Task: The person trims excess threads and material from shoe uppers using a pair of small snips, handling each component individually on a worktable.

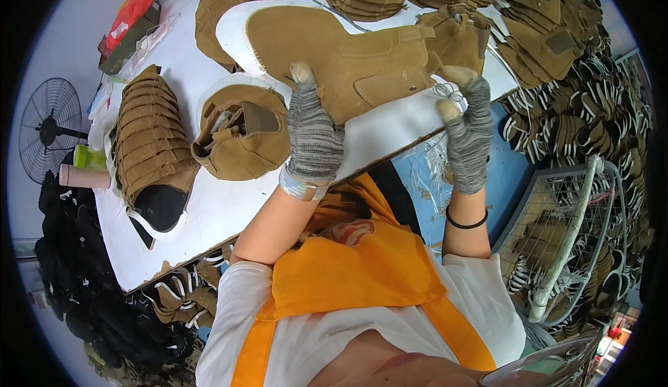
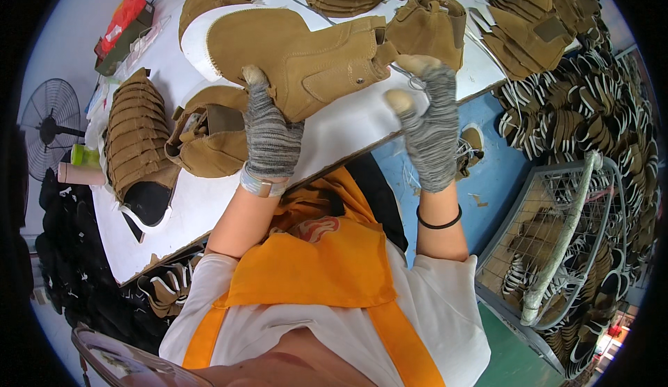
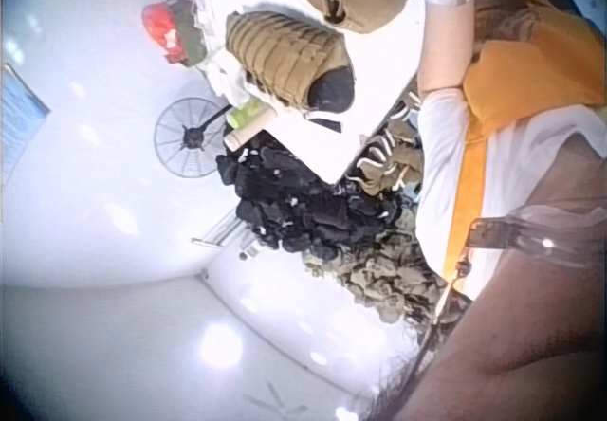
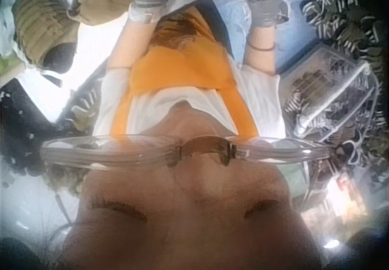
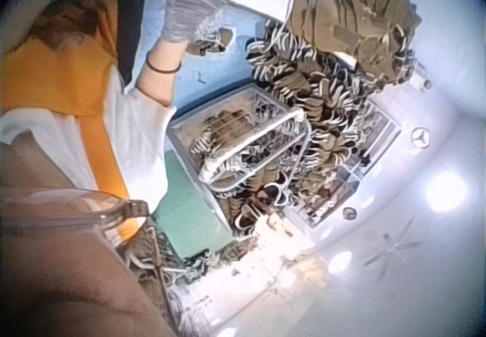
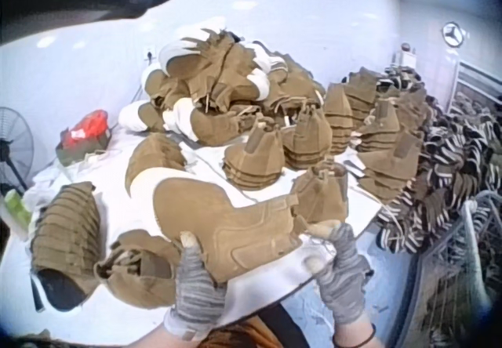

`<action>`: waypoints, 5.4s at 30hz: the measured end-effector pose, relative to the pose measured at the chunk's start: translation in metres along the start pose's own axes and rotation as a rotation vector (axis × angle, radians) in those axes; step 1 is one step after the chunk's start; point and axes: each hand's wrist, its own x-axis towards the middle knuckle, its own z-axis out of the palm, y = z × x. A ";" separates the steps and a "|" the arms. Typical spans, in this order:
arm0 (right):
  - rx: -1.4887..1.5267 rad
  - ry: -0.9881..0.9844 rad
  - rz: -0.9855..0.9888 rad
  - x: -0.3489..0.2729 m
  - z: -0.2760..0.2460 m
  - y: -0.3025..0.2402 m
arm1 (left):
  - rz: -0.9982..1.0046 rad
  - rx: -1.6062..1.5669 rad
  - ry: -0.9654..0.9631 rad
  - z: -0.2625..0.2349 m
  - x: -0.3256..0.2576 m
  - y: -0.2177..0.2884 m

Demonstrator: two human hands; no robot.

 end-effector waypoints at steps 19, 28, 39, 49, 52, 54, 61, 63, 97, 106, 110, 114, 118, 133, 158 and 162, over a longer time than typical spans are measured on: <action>0.130 0.315 -0.064 0.007 0.017 0.001 | 0.015 0.635 -0.252 -0.039 0.001 -0.008; -0.130 -0.427 -0.542 -0.011 0.017 -0.053 | -0.090 -0.172 -0.108 -0.021 0.022 0.005; 0.416 0.051 0.043 -0.006 0.011 -0.017 | -0.079 -0.123 -0.094 -0.018 0.019 0.005; 0.562 -0.150 0.308 -0.004 0.013 -0.019 | -0.146 -0.242 -0.080 -0.014 0.018 0.007; 0.535 -0.164 0.299 -0.005 0.012 -0.014 | -0.157 -0.278 -0.079 -0.016 0.022 0.010; 0.580 -0.144 0.316 -0.004 0.013 -0.014 | -0.153 -0.276 -0.077 -0.015 0.023 0.011; 0.547 -0.103 0.358 -0.002 0.011 -0.014 | -0.138 -0.177 -0.018 -0.014 0.027 0.010; 0.519 -0.098 0.330 -0.003 0.010 -0.014 | -0.125 -0.151 -0.011 -0.013 0.026 0.010; 0.750 -0.362 0.372 0.019 0.117 -0.083 | 0.384 0.804 0.175 -0.020 -0.089 0.128; 0.107 -0.768 0.004 0.027 0.227 -0.020 | 0.453 0.474 0.317 -0.137 -0.079 0.169; 0.288 -0.707 0.145 0.022 0.226 -0.015 | 0.574 1.604 0.246 -0.154 -0.084 0.172; 0.277 -0.734 0.299 0.014 0.234 0.007 | 0.476 1.012 0.242 -0.146 -0.077 0.170; 0.378 -0.725 0.458 -0.020 0.256 0.075 | 0.289 0.964 0.352 -0.169 -0.069 0.168; 0.172 -0.543 -0.691 0.024 0.192 -0.104 | 0.849 1.595 -0.097 -0.102 -0.053 0.153; 0.690 -0.687 0.201 -0.021 0.223 -0.042 | 0.583 1.447 0.220 -0.140 -0.060 0.124; 0.613 -0.693 0.094 -0.026 0.226 -0.037 | 0.571 1.632 0.276 -0.150 -0.064 0.124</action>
